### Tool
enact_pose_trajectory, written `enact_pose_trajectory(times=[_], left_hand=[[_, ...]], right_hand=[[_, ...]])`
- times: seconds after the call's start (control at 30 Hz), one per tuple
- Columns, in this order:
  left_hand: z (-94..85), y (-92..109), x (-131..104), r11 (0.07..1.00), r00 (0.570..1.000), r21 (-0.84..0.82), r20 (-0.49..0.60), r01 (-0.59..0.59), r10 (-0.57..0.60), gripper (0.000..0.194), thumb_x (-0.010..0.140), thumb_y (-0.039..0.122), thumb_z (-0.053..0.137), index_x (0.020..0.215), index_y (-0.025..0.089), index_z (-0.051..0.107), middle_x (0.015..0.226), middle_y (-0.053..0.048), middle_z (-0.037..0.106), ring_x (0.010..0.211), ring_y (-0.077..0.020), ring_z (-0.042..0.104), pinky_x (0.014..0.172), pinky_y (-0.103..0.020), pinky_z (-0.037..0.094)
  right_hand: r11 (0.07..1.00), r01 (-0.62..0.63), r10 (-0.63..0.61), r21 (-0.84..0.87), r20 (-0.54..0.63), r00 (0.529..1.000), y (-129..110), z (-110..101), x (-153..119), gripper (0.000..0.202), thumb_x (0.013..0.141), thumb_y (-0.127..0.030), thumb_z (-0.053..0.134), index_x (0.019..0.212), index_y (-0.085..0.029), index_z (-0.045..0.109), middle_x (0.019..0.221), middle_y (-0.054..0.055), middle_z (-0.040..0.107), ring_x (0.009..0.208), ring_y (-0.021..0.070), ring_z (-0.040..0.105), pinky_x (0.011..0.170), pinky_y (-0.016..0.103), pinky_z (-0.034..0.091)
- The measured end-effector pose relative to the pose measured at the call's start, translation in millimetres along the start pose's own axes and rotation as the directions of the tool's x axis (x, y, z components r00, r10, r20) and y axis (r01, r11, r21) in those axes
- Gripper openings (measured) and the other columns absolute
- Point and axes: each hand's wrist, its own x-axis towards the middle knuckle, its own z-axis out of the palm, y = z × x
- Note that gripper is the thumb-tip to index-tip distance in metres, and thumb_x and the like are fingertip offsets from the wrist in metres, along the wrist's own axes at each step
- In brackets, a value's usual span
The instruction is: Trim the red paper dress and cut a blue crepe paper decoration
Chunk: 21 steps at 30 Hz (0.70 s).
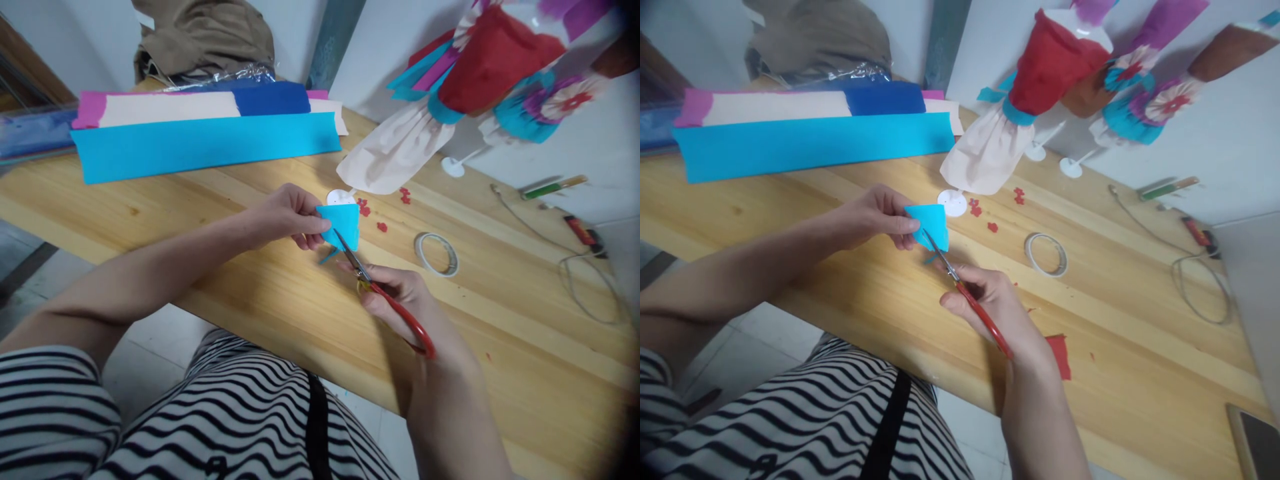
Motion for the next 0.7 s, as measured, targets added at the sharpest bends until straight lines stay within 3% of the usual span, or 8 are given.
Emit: enact_pose_trajectory(times=[0.27, 0.43, 0.7], left_hand=[[-0.5, -1.1, 2.9, 1.000, 1.000, 0.025, -0.008, 0.012, -0.012, 0.014, 0.085, 0.022, 0.071, 0.074, 0.014, 0.072, 0.070, -0.001, 0.072, 0.070, -0.0128, 0.070, 0.069, -0.022, 0.055], [1.5, -1.2, 5.8, 0.999, 1.000, 0.052, -0.019, 0.003, -0.002, 0.014, 0.085, 0.021, 0.071, 0.072, 0.013, 0.071, 0.067, -0.002, 0.071, 0.065, -0.0126, 0.067, 0.068, -0.024, 0.056], [-0.3, -4.0, 5.2, 0.998, 1.000, 0.063, 0.002, -0.023, 0.022, 0.015, 0.085, 0.022, 0.073, 0.074, 0.012, 0.072, 0.068, -0.003, 0.071, 0.064, -0.0128, 0.068, 0.067, -0.024, 0.057]], right_hand=[[0.999, -0.005, 0.006, 0.048, -0.024, 1.000, -10.2, 4.7, 1.9, 0.057, 0.071, -0.070, 0.089, 0.102, -0.022, 0.090, 0.070, 0.003, 0.066, 0.070, 0.0206, 0.048, 0.061, 0.030, 0.042], [0.999, -0.020, 0.020, 0.043, -0.002, 1.000, -8.9, 5.7, 0.7, 0.056, 0.076, -0.068, 0.087, 0.108, -0.022, 0.089, 0.066, 0.001, 0.058, 0.068, 0.0185, 0.042, 0.059, 0.029, 0.038], [0.996, 0.001, 0.005, 0.084, -0.074, 0.997, -25.7, 16.1, 7.0, 0.053, 0.064, -0.073, 0.090, 0.084, -0.024, 0.089, 0.066, 0.000, 0.050, 0.066, 0.0167, 0.036, 0.057, 0.029, 0.035]])
